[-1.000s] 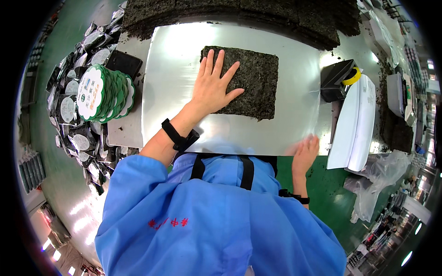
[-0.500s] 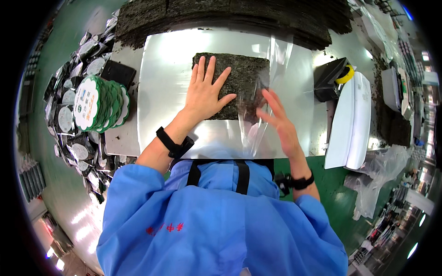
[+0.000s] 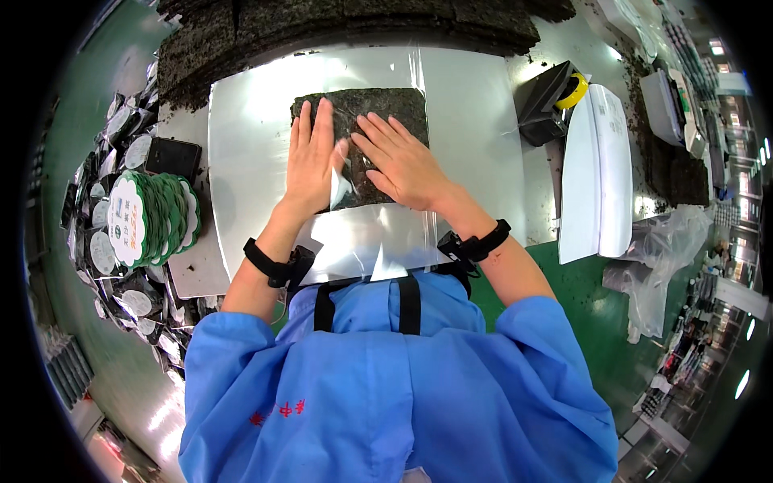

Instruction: The person repeatedly picks up rectangular seaweed sheets, places them into clear plastic bags, folds the bags closed, and applies round labels to the packages. The person also adjusts the head-mounted camera strap on their wrist during the process.

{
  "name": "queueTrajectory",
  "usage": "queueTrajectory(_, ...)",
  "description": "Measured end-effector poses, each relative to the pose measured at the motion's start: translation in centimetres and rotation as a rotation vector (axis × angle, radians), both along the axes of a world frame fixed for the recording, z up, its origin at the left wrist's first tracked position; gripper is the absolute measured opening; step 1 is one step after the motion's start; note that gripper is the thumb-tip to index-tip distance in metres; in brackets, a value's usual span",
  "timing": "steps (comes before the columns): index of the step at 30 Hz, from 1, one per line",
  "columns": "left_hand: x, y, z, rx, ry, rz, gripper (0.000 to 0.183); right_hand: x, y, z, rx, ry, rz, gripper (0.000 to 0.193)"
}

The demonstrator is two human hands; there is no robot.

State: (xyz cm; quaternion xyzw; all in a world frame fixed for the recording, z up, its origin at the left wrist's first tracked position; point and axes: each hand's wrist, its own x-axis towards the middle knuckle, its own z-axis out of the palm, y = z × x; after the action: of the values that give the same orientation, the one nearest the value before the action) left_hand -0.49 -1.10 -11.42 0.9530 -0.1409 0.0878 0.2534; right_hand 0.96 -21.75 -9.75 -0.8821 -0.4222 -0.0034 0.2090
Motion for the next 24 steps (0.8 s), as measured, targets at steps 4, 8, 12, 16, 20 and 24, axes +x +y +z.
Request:
queueTrajectory(4,0.2,0.4,1.0,-0.282,0.097,-0.013,0.072,0.2,0.1,0.1,0.045,0.011,0.001,0.055)
queueTrajectory(8,0.1,0.0,1.1,-0.101,0.076,0.013,0.08,0.5,0.4,0.3,0.118,0.035,-0.016,0.049)
queueTrajectory(12,0.3,0.1,0.8,-0.069,0.068,0.006,0.081,2.1,1.6,1.2,0.121,0.07,-0.074,0.041)
queueTrajectory(16,0.3,0.0,0.9,-0.078,0.059,0.026,0.081,1.7,3.6,0.1,0.167,-0.177,-0.152,0.039)
queueTrajectory(20,0.3,0.0,1.2,-0.113,0.067,0.005,0.081,1.9,3.2,-0.8,0.169,-0.088,-0.146,0.048)
queueTrajectory(24,0.2,0.5,1.4,-0.219,0.131,-0.026,0.086,1.5,3.4,-0.7,0.046,-0.067,-0.103,0.059)
